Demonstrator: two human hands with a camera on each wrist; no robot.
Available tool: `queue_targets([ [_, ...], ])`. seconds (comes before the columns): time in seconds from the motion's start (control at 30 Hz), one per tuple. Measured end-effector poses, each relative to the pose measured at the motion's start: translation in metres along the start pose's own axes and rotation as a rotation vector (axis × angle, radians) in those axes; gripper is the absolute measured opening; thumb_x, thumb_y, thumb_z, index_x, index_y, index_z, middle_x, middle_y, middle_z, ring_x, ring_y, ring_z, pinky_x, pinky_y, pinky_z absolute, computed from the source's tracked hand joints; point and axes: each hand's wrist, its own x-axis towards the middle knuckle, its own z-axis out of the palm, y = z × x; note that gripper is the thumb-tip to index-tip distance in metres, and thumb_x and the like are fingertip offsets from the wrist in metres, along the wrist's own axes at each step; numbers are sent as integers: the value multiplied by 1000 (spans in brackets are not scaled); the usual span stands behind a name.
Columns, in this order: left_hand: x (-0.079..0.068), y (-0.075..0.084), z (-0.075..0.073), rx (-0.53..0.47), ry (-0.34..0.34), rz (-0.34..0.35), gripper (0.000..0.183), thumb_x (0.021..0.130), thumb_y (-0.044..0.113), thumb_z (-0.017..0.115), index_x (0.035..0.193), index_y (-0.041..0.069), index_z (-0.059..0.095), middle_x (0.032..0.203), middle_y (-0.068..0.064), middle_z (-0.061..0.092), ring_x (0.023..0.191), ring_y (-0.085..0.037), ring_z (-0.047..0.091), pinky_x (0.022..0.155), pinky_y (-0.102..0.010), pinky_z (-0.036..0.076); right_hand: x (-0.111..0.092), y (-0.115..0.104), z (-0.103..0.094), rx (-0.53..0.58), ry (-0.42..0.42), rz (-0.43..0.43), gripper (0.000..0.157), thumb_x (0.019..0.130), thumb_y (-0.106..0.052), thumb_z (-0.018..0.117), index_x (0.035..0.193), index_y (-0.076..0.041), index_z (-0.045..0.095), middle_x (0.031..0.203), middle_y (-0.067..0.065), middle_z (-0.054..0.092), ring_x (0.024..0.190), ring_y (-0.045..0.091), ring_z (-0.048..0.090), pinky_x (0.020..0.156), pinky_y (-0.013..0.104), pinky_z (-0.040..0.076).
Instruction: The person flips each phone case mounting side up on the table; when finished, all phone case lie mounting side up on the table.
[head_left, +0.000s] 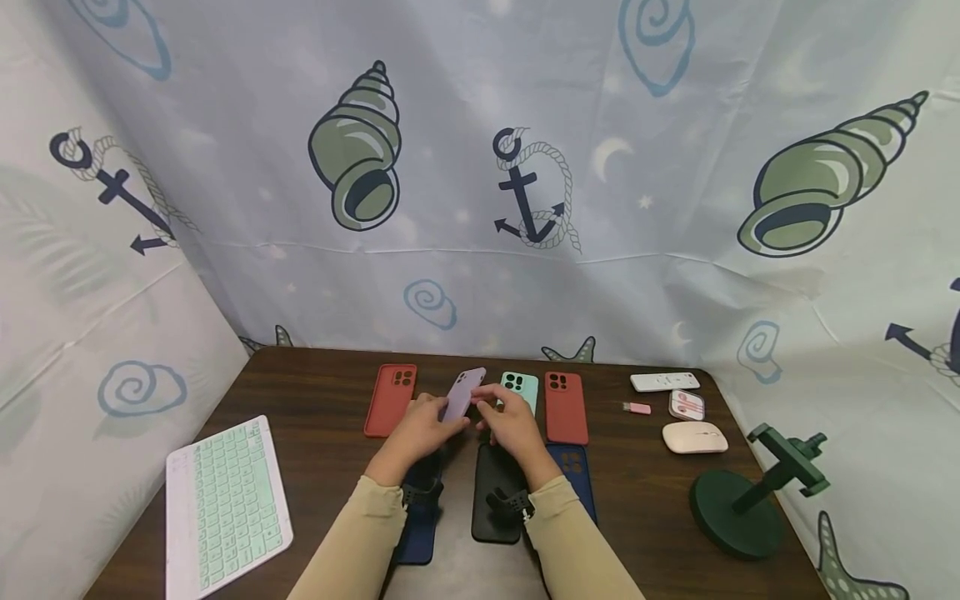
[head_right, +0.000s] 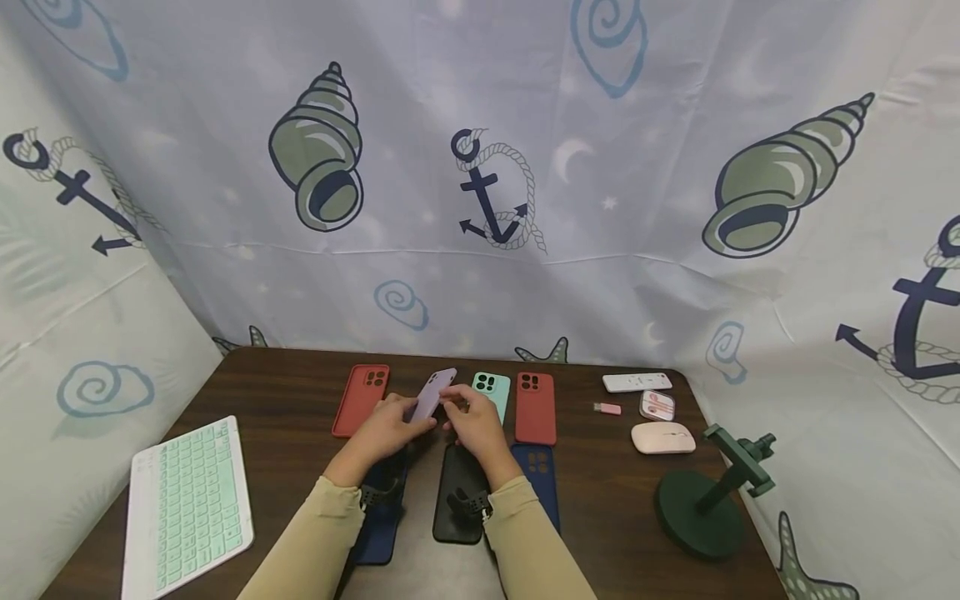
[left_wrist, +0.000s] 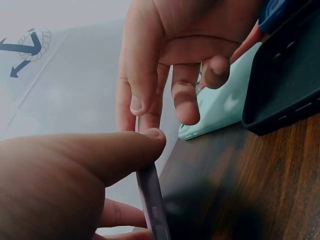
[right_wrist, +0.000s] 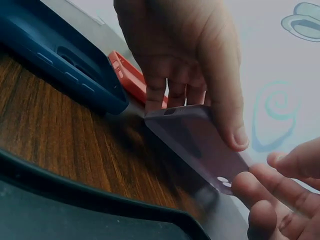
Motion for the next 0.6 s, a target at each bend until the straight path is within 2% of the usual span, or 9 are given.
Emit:
queue_targets([
  [0.17,-1,4,-5,-13,-4,-21,70,93,50,68,141,0,58,125,-19,61,103,-28,57,85,-45,53,-1,1,0,43,-22,80,28,104,-18,56,130,-8,60,114,21,69,62,42,66,37,31,43],
  [0.33,-1,8,-10,-99,14,-29,54,98,41,65,136,3,62,121,-16,69,92,-23,64,82,-44,54,-1,5,1,36,-111,189,32,104,-20,54,132,-5,58,111,17,73,54,26,66,35,26,37],
  [0.47,0,9,-13,-155,61,-53,41,100,37,62,129,9,67,114,-10,73,82,-18,65,74,-39,53,-1,4,4,56,-172,213,38,105,-21,54,138,-4,56,119,15,72,55,24,67,35,25,35],
  [0.6,2,9,-16,-169,140,-67,30,99,30,63,118,7,71,99,-8,73,73,-16,62,65,-32,49,-3,3,9,58,-202,225,40,105,-22,55,141,-5,56,124,13,71,57,27,69,34,25,36],
])
